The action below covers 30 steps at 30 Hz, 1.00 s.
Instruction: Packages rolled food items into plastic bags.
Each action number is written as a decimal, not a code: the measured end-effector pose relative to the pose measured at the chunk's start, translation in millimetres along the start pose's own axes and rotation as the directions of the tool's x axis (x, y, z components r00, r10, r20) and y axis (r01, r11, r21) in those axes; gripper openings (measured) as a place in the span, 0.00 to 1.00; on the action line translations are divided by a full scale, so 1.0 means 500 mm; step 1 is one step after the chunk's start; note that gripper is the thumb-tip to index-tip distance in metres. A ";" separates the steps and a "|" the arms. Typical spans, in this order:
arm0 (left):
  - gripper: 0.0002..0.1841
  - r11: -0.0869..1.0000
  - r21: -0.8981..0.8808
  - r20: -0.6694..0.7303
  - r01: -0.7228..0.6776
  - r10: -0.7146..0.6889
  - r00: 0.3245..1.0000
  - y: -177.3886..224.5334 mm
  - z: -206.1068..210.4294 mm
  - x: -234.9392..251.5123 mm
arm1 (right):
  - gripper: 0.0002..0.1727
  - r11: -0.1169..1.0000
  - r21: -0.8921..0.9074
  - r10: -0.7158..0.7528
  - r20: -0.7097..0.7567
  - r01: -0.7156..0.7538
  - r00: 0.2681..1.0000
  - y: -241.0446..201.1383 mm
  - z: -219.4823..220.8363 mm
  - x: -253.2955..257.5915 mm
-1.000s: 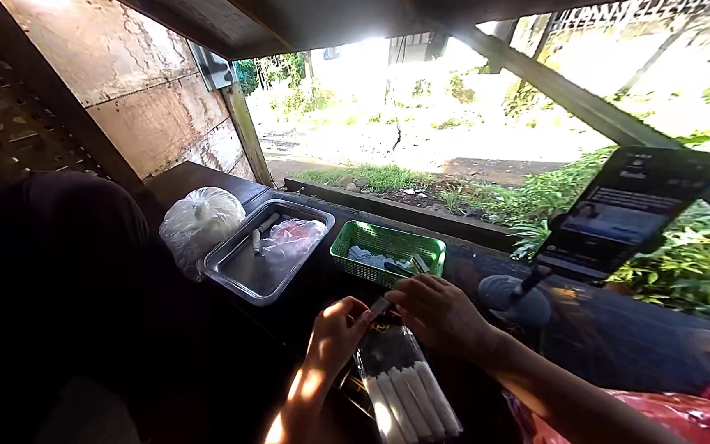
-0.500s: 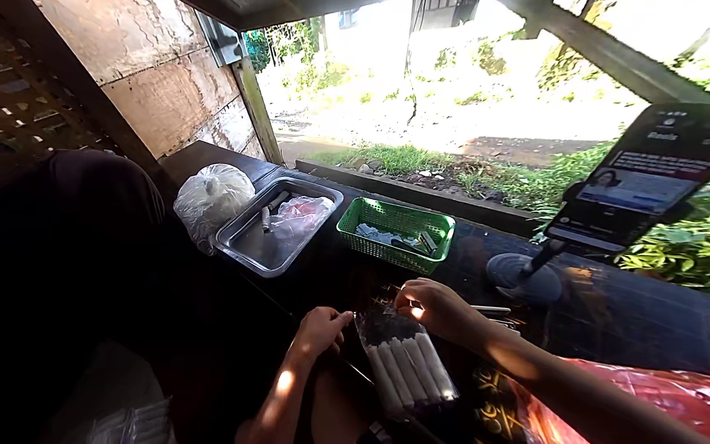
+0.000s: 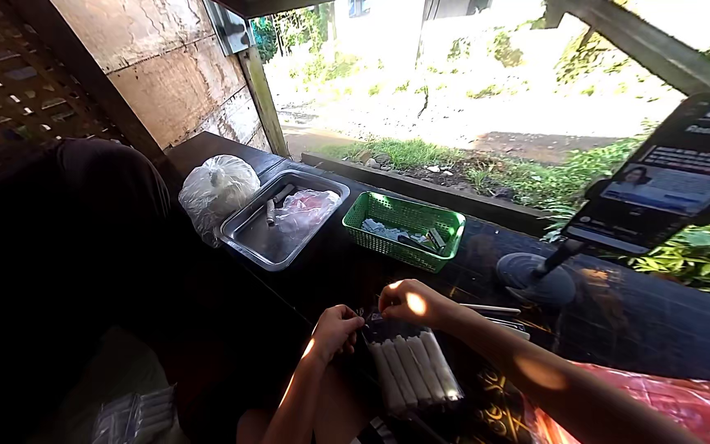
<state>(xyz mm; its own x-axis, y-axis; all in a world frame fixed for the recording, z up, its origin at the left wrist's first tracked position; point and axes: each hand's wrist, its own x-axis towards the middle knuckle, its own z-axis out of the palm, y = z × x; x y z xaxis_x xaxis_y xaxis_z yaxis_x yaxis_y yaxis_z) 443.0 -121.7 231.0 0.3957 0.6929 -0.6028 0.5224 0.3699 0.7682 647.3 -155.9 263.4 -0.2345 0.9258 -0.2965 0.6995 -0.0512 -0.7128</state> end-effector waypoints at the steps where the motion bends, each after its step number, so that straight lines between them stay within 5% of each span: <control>1: 0.10 1.000 0.001 0.003 0.000 0.000 1.000 0.002 0.001 -0.002 | 0.07 1.000 -0.022 -0.004 0.015 0.004 1.000 -0.002 -0.002 0.009; 11: 0.09 0.997 -0.066 -0.008 -0.048 0.048 0.999 -0.006 0.001 0.002 | 0.09 0.987 0.057 0.135 0.239 -0.153 0.962 -0.018 -0.020 0.064; 19: 0.07 0.989 -0.032 -0.055 -0.141 0.139 0.989 -0.013 0.002 0.004 | 0.06 0.988 0.037 0.139 0.206 -0.149 0.969 -0.009 -0.015 0.065; 30: 0.06 0.984 -0.162 0.025 -0.081 0.086 0.996 -0.004 0.015 0.006 | 0.05 0.995 0.047 0.076 0.164 -0.085 0.984 0.002 -0.011 0.065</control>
<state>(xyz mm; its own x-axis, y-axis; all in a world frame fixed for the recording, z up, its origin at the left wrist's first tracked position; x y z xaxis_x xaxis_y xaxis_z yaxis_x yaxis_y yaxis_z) 448.8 -124.8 226.0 0.4585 0.7062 -0.5395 0.3597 0.4077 0.8393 644.3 -123.7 256.6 -0.2880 0.8455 -0.4497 0.6846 -0.1467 -0.7140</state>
